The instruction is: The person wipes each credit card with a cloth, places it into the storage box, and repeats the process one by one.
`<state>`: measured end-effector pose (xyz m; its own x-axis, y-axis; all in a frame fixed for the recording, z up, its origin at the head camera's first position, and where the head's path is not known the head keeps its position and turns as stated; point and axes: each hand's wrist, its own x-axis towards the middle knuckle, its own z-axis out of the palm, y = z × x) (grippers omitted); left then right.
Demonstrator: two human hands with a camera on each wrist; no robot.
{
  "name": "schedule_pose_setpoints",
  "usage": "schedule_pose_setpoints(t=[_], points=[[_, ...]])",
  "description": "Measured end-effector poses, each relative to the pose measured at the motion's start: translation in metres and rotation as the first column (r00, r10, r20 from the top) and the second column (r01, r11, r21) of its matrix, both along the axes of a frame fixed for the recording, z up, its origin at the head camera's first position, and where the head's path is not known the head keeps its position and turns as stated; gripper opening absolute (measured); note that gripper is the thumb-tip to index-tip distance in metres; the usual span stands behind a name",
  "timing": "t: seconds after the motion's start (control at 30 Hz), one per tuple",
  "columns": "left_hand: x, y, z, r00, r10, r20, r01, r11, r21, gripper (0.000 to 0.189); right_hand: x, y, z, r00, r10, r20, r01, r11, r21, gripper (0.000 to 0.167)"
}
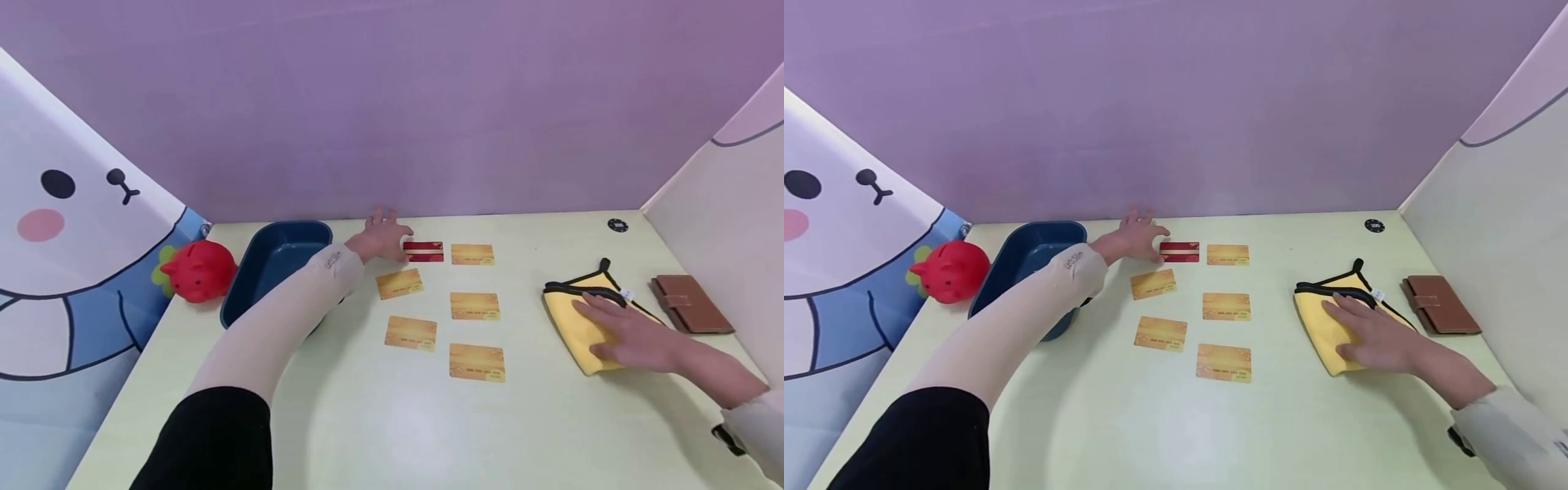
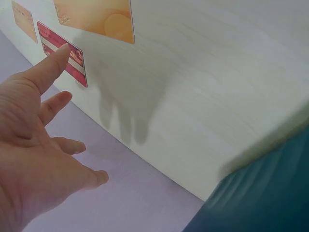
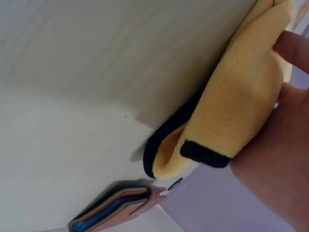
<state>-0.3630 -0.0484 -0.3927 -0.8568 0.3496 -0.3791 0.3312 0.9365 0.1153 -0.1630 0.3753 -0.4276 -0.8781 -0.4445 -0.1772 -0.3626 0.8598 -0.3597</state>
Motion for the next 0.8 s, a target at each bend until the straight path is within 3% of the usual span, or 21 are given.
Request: schedule_pose_setpoints(t=[0.23,0.53,0.8], points=[[-0.007,0.003,-0.005,0.999,0.043,0.018,-0.043,0.999,-0.003,0.056,0.002,0.000,-0.004,1.000,-0.010,-0.021,0.010,1.000,0.004,0.080],[-0.013,0.006,-0.006,0.998,0.054,0.038,-0.054,0.999,0.003,0.049,0.003,0.001,-0.006,1.000,-0.009,-0.025,0.009,1.000,-0.001,0.080],[-0.020,0.002,-0.004,0.996,0.008,0.092,-0.008,1.000,0.004,0.045,0.003,0.001,-0.007,1.000,-0.010,-0.026,0.010,1.000,-0.004,0.081]])
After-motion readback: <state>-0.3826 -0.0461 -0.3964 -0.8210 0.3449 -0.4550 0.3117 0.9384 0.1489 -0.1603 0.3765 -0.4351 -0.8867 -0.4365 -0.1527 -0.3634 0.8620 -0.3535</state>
